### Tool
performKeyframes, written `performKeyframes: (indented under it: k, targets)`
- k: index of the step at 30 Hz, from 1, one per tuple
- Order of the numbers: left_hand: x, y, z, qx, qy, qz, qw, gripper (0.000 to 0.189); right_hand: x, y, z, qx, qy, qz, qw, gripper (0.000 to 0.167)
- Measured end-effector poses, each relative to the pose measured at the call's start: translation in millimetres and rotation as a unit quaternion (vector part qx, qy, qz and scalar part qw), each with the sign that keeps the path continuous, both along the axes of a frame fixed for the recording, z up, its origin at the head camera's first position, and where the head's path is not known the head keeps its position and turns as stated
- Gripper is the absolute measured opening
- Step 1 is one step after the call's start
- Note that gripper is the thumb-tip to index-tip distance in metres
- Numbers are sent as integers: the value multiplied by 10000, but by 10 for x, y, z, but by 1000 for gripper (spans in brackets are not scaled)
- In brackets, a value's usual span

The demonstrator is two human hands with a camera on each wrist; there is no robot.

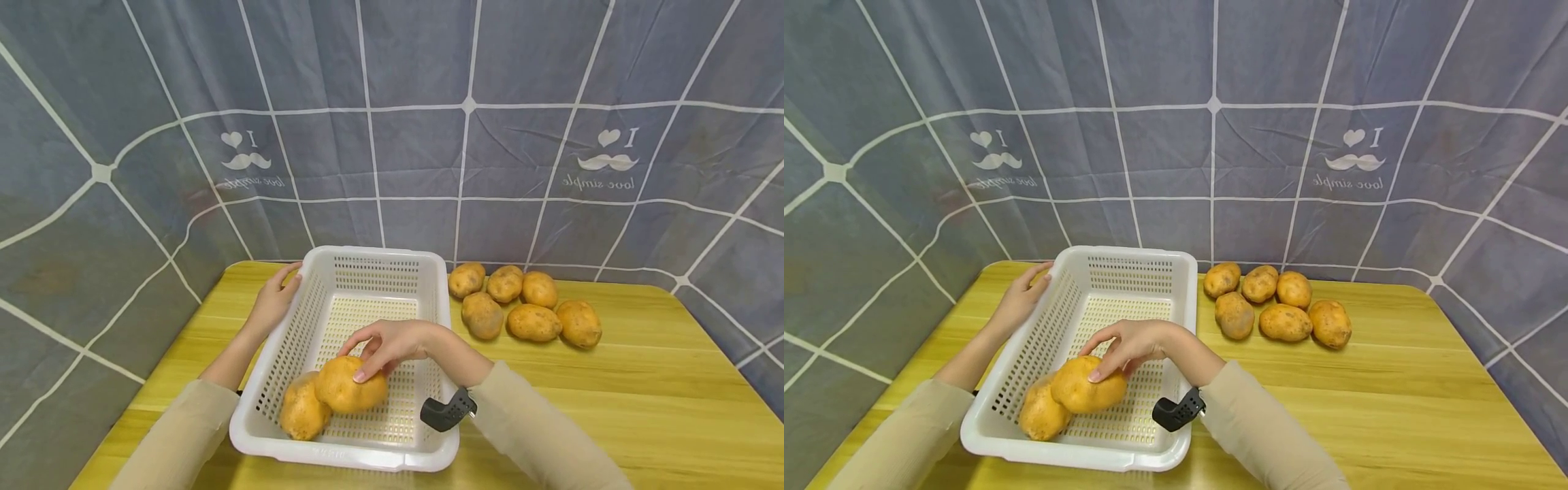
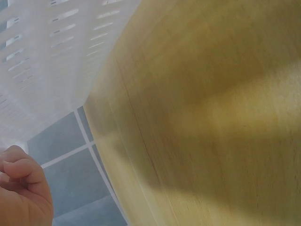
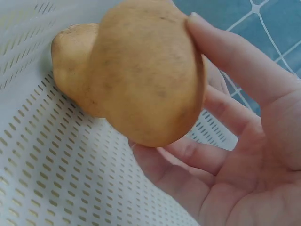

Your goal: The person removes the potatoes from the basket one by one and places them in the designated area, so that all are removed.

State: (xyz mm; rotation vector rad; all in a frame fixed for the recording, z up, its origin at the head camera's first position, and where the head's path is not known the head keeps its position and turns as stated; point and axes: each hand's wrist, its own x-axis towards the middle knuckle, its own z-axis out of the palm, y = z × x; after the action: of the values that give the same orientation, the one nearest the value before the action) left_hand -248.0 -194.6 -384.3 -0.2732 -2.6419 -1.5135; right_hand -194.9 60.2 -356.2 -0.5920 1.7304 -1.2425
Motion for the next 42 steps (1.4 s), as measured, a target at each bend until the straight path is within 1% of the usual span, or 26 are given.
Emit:
performKeyframes:
  k: [5,12,17,23,27,33,36,42]
  targets:
    - [-7,10,14,50,-20,-32,10000,49,20,41,52,-76,27,-299,9995,43]
    - [26,-2,21,32,-70,-20,10000,51,53,106,101,-199,118,-621,9978,45]
    - [14,-8,16,41,-6,-44,10000,50,72,181,163,-246,183,-849,9959,46]
    - [12,-11,-5,29,-11,-22,10000,49,99,291,217,-380,233,-952,9945,46]
    - [6,-13,-13,68,-29,-28,10000,49,108,388,233,-482,281,-952,9939,48]
    - [11,-18,-19,125,-17,-83,9999,51,109,581,274,-489,462,-947,9932,51]
    - [21,-18,-13,176,-35,-103,9998,51,114,693,295,-479,575,-1025,9919,54]
    - [24,-15,-4,204,-88,-79,9997,50,144,921,339,-439,665,-1251,9889,56]
